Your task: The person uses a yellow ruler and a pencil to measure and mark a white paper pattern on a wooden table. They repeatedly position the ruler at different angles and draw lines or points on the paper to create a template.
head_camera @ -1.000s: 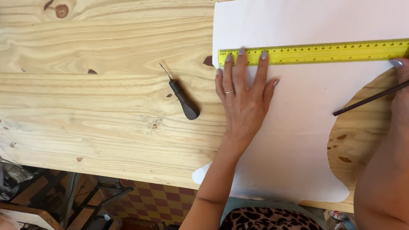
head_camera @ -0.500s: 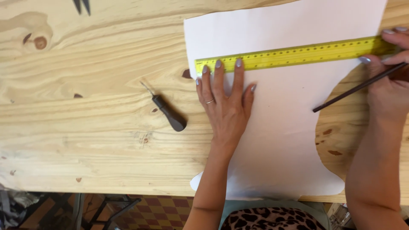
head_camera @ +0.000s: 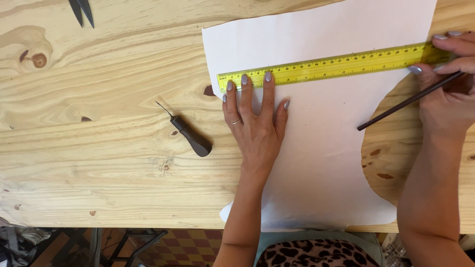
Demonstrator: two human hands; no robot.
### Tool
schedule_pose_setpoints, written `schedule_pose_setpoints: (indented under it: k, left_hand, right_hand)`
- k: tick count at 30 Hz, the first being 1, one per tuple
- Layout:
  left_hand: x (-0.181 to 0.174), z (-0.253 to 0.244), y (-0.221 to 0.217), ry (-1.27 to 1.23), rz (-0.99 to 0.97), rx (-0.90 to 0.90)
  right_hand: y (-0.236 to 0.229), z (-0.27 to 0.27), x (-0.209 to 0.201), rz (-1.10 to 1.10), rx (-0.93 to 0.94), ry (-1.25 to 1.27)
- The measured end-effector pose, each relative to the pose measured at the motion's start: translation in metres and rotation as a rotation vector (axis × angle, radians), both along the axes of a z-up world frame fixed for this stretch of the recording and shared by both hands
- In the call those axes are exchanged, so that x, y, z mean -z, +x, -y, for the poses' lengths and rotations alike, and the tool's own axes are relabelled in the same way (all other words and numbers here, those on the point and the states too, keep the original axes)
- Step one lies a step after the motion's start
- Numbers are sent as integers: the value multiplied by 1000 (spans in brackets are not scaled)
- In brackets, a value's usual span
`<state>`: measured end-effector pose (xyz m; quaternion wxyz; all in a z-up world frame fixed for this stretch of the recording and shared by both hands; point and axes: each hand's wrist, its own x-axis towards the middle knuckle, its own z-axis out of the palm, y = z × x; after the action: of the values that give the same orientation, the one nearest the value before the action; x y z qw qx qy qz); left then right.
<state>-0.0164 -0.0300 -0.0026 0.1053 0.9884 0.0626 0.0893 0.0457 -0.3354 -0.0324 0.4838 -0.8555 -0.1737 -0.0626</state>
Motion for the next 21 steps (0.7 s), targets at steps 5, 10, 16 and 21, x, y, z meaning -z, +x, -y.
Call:
schedule_pose_setpoints:
  k: [5,10,16,21]
  left_hand:
    - [-6,2,2,43,-35,-5]
    - [-16,5,2,174,-145,16]
    - [-28,6,4,338,-242,66]
    - [-30,7,4,369,-296,58]
  right_hand:
    - [0,1,-1,-13,-8,-10]
    - [1,-2,-3,-3,0,-12]
    - [2,-5,-6,-2,2,19]
    - [10,-4,3,41,-19,131]
